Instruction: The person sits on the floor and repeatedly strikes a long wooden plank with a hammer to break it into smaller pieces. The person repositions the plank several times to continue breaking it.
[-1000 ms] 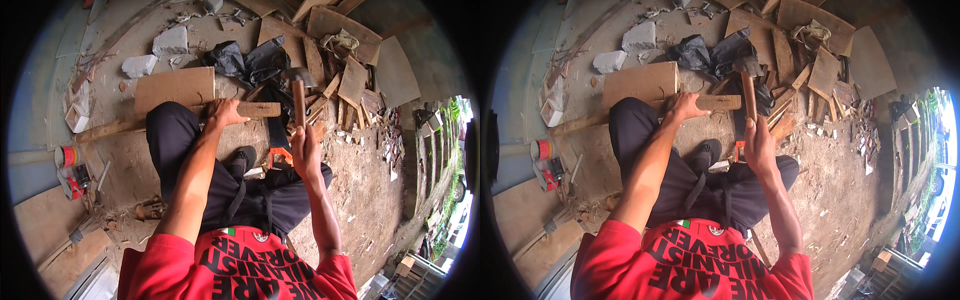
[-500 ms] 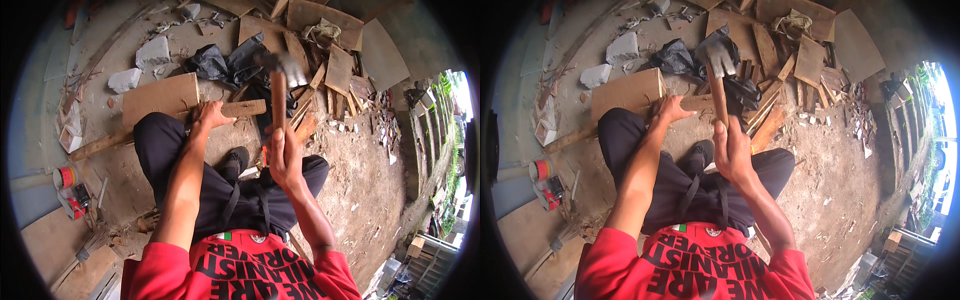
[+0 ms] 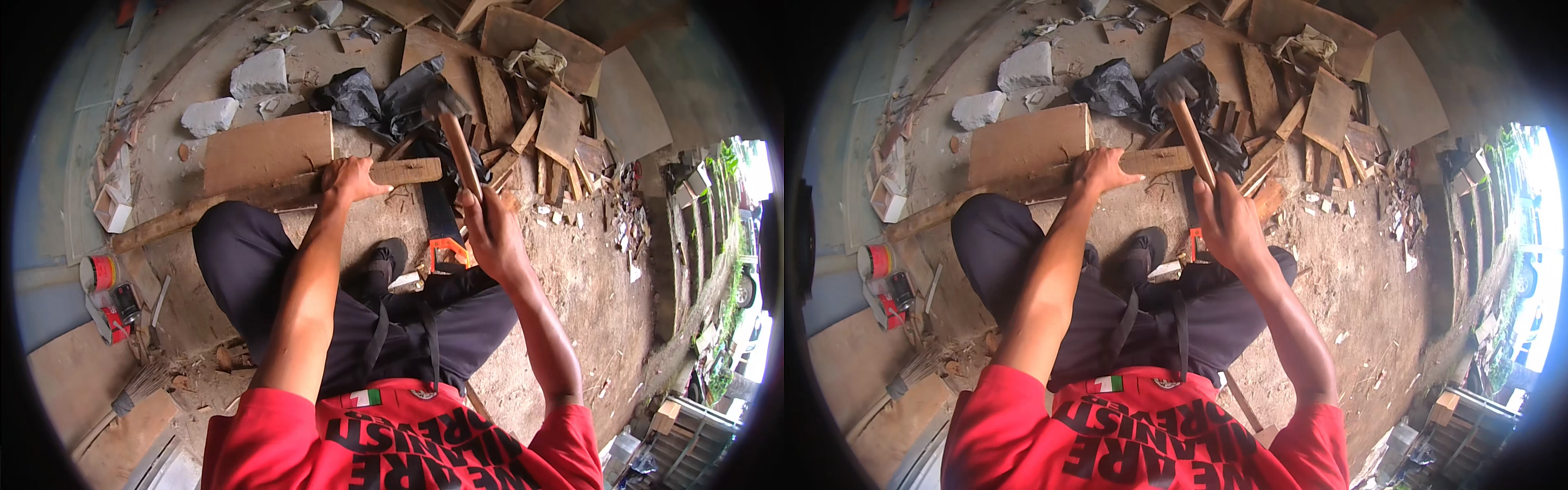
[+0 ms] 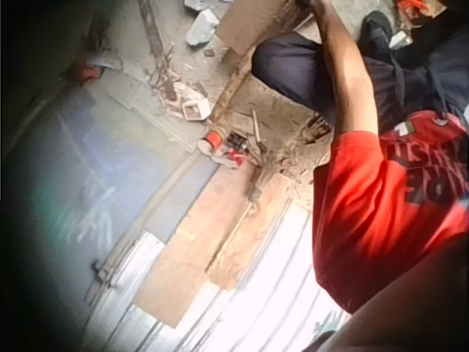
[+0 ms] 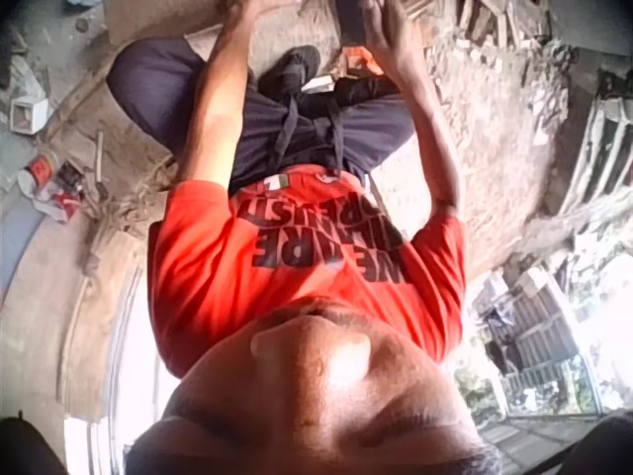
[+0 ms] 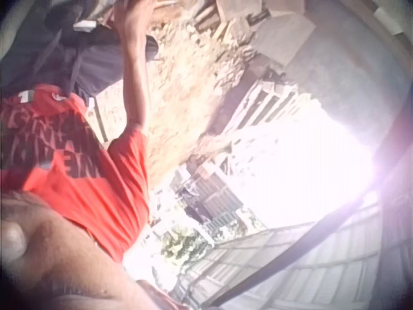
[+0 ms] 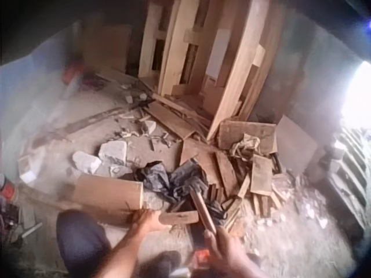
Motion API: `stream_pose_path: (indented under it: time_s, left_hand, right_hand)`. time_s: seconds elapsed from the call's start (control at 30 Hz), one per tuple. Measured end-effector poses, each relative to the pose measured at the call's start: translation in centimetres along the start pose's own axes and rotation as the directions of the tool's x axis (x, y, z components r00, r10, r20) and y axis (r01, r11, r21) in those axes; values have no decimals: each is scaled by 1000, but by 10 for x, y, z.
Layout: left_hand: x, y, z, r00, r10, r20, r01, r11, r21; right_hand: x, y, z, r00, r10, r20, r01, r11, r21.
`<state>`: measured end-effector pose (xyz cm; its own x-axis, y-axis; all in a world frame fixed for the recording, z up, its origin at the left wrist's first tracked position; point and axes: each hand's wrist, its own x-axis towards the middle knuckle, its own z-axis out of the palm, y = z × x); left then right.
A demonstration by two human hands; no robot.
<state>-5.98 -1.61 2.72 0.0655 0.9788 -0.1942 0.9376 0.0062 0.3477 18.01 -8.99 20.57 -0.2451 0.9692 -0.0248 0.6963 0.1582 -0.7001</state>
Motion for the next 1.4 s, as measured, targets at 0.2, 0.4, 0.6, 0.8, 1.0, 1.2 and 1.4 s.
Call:
stream_pose_path:
  time_s: [0.2, 0.4, 0.6, 0.8, 1.0, 1.2, 1.4]
  left_hand:
    - [11, 8, 11, 999, 37, 25, -36, 999, -31]
    - [14, -18, 25, 996, 60, -60, -65, 994, -87]
    - [7, 6, -2, 998, 57, 36, -55, 996, -72]
    - [14, -13, 5, 997, 71, -7, -71, 997, -34]
    - [6, -1, 2, 996, 89, 30, -88, 995, -53]
    - [9, -8, 15, 994, 112, 19, -111, 994, -19]
    - [7, -3, 0, 994, 104, 32, -103, 994, -22]
  right_hand:
    - [27, 72, 30, 878, -448, 167, 476, 788, -390]
    - [24, -19, -13, 963, -137, 231, 179, 968, -173]
    - [39, 29, 27, 984, -171, 59, 173, 984, -37]
    - [14, 17, -8, 956, 78, 282, -17, 977, -211]
    - [30, 25, 20, 999, -37, -11, 38, 995, 87]
    - [24, 71, 2, 790, 507, 344, -570, 814, 110]
    - [56, 51, -14, 936, 293, 195, -352, 770, 532]
